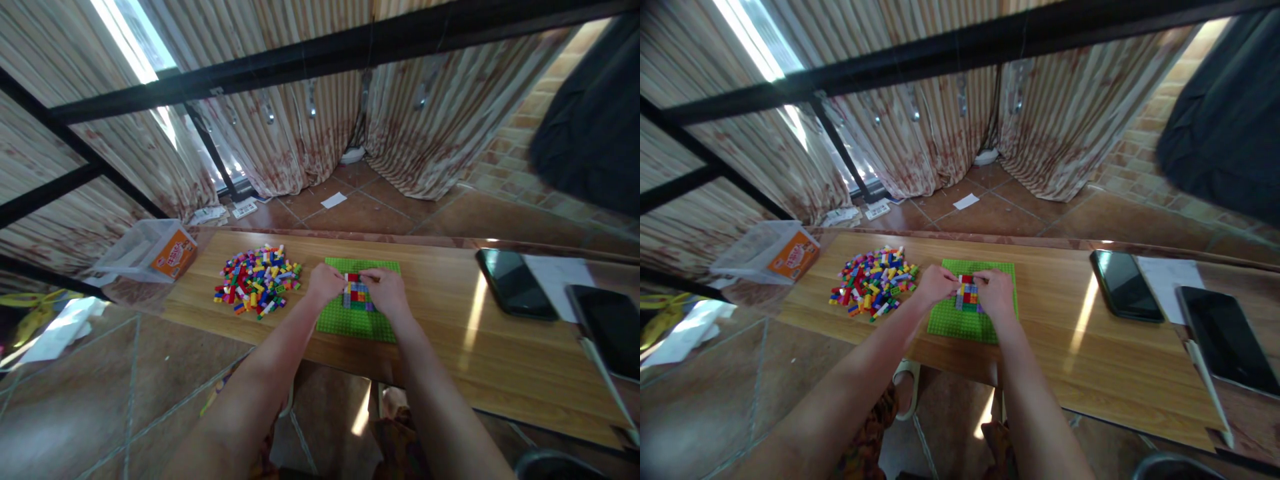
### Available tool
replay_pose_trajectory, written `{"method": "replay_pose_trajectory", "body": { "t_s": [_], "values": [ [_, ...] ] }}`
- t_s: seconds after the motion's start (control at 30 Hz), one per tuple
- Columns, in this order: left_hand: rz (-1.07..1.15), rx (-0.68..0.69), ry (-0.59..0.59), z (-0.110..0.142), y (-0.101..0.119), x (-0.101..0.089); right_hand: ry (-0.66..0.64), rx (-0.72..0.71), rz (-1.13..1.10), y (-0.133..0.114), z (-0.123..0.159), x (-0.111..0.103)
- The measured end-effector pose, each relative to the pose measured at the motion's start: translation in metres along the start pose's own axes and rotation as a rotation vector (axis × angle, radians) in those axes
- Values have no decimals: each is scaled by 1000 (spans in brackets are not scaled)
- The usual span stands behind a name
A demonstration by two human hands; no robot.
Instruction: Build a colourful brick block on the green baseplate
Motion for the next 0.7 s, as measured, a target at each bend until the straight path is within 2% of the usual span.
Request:
{"method": "replay_pose_trajectory", "body": {
  "t_s": [0.27, 0.37, 0.43, 0.53, 0.57, 0.6, 0.7],
  "values": [
    [-36, 91, 66, 13, 7, -7, 66, -12, -95, -6, 1, -3],
    [-31, 163, 70, 24, 8, -13, 172, 23, -145, 6, 7, -13],
    [-8, 204, 83, 34, 3, -20, 327, 106, -249, 27, 16, -28],
    [58, 265, 92, 55, -18, -33, 455, 215, -257, 62, 29, -53],
    [79, 285, 84, 63, -28, -35, 448, 255, -203, 71, 31, -60],
    [103, 304, 67, 71, -39, -37, 381, 290, -150, 78, 31, -64],
    [245, 314, -34, 92, -77, -34, 269, 294, -85, 81, 31, -73]
  ]
}}
Point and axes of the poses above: each hand's wrist, its own z-axis away from the middle knuckle, its own x-axis out of the palm, y = z × x, the point moved 6 cm from there along -z, towards the middle knuckle, and after that the axes turned 15 degrees about -x, right-handed, at the moved point
